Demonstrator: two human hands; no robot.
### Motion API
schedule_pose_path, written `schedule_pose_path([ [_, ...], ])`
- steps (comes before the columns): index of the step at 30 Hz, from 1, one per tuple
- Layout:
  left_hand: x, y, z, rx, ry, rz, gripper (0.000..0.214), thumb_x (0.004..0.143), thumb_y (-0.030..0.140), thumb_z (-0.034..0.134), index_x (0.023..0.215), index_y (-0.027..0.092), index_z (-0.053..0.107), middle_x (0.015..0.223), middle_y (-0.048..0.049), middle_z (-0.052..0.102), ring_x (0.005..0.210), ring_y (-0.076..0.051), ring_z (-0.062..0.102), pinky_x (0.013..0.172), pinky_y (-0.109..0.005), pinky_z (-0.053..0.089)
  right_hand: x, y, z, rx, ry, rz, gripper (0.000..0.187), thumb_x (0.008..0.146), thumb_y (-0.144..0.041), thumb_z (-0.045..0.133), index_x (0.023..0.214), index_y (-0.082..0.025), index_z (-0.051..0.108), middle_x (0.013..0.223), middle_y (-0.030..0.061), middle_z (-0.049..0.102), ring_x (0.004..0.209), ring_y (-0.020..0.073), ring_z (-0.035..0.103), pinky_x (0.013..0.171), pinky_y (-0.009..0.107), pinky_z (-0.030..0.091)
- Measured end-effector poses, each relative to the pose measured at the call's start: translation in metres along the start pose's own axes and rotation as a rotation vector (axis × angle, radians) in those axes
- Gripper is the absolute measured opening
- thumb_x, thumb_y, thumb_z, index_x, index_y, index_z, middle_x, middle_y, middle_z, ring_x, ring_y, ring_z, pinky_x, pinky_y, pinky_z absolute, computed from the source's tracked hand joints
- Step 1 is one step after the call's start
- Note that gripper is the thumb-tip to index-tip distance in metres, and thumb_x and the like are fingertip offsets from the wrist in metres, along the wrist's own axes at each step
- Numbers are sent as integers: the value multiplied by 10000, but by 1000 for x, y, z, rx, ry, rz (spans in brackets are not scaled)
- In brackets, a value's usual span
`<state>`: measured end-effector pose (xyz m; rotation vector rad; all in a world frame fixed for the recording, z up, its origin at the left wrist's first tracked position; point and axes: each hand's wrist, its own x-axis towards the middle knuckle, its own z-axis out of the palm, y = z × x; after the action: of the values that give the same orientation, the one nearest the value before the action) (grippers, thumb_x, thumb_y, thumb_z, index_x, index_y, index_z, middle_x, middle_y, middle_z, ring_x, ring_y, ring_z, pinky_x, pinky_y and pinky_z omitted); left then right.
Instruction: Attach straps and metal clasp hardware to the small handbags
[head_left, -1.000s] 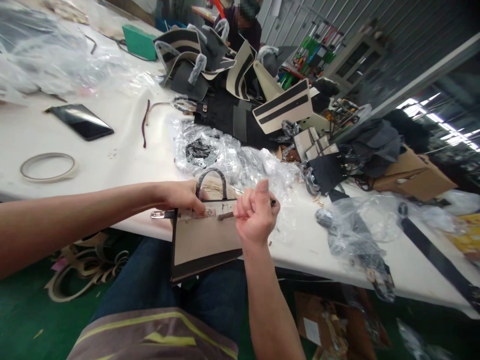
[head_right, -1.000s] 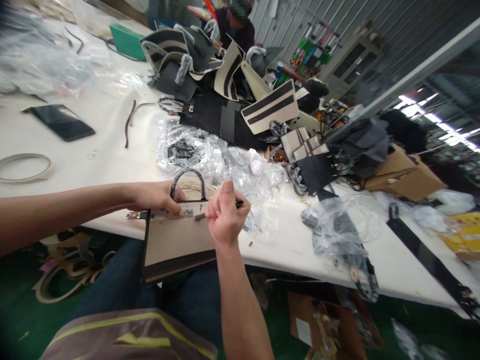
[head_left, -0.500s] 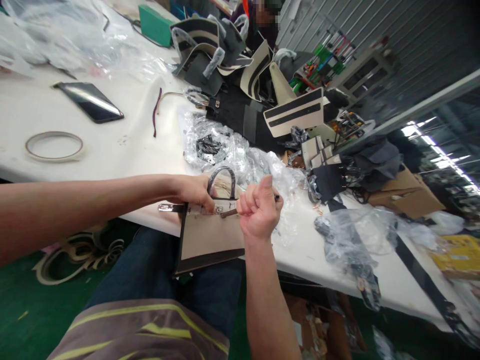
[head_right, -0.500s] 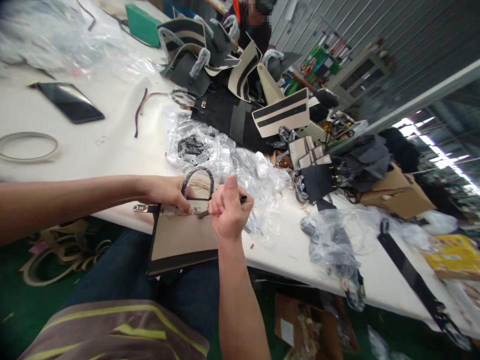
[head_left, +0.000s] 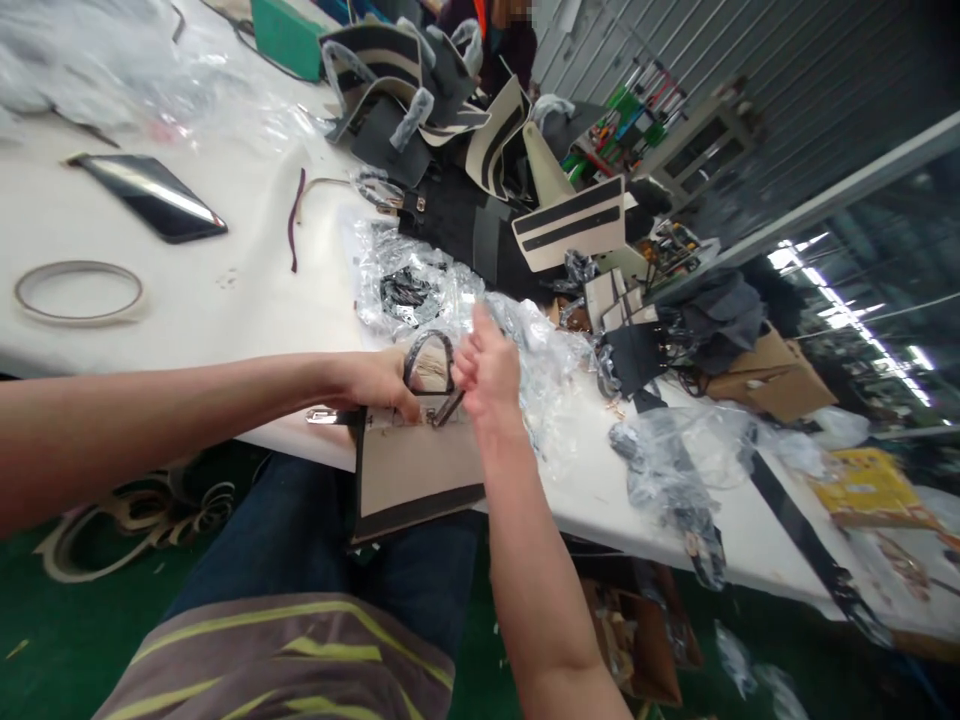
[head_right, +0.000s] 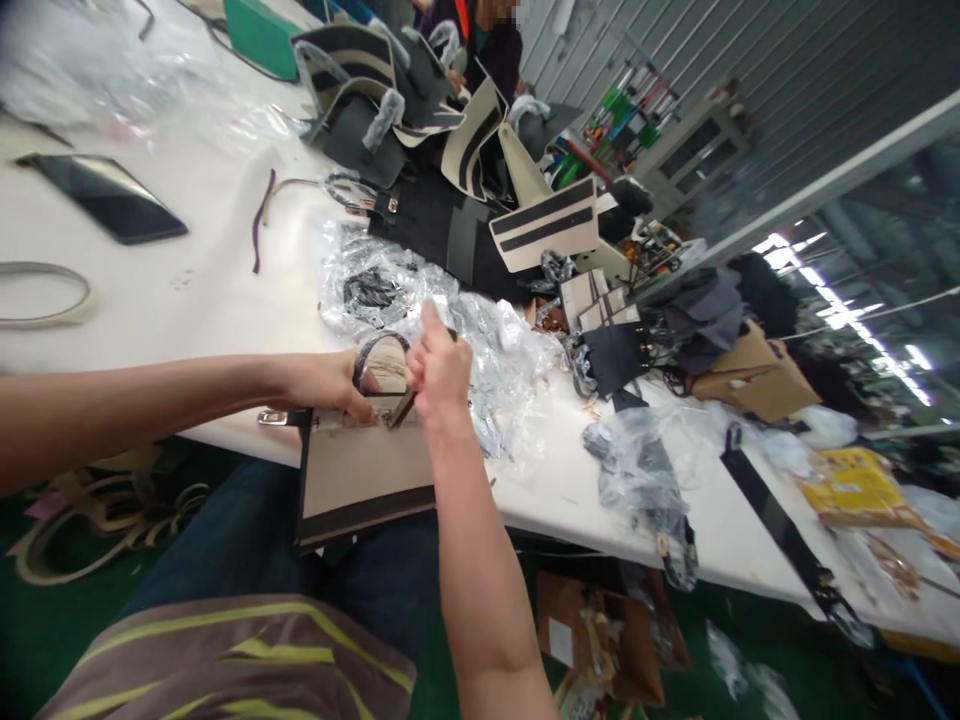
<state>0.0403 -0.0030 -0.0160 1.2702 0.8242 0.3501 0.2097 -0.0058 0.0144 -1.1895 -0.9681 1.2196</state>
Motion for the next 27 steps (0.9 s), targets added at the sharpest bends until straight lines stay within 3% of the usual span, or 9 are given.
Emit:
schedule_pose_path([
  [5, 3, 0, -3, 22, -29, -55, 218, 508, 228, 861, 662, 160, 722, 680, -41, 726, 609, -210, 633, 508, -275, 494, -57, 1, -18, 143, 110, -390, 742, 1040, -704, 660, 618, -255, 247, 504, -100, 184, 386, 78, 125, 351, 267, 144],
  [8, 3, 1, -3, 11, -21, -47, 208, 513, 208, 850, 654, 163, 702, 660, -33, 703, 599, -204, 622, 496, -265, 464, -73, 7, -9, 147, 94, -475, 749, 1031, -674, 713, 593, -245, 283, 503, -89, 217, 388, 75, 171, 369, 268, 167],
  [14, 1, -1, -1, 13, -17, 10, 225, 534, 198, 851, 716, 155, 726, 710, -33, 713, 633, -200, 629, 538, -264, 467, -72, 16, 1, 26, 136, -448, 740, 1022, -723, 713, 603, -261, 313, 522, -79, 272, 406, 90, 277, 387, 290, 248],
  [20, -2, 2, -2, 93, -44, -29, 246, 553, 288, 884, 730, 143, 795, 741, -67, 758, 671, -232, 673, 575, -284, 525, -38, -8, -13, 42, 53, -311, 743, 1042, -715, 667, 593, -269, 278, 497, -94, 207, 379, 89, 210, 353, 295, 164],
  [27, -3, 1, -2, 63, -33, -12, 195, 551, 254, 853, 677, 157, 739, 704, -42, 732, 642, -218, 658, 542, -275, 501, -9, -14, 0, 14, 36, -154, 672, 989, -691, 742, 614, -281, 364, 475, -107, 245, 366, 88, 230, 333, 297, 150],
])
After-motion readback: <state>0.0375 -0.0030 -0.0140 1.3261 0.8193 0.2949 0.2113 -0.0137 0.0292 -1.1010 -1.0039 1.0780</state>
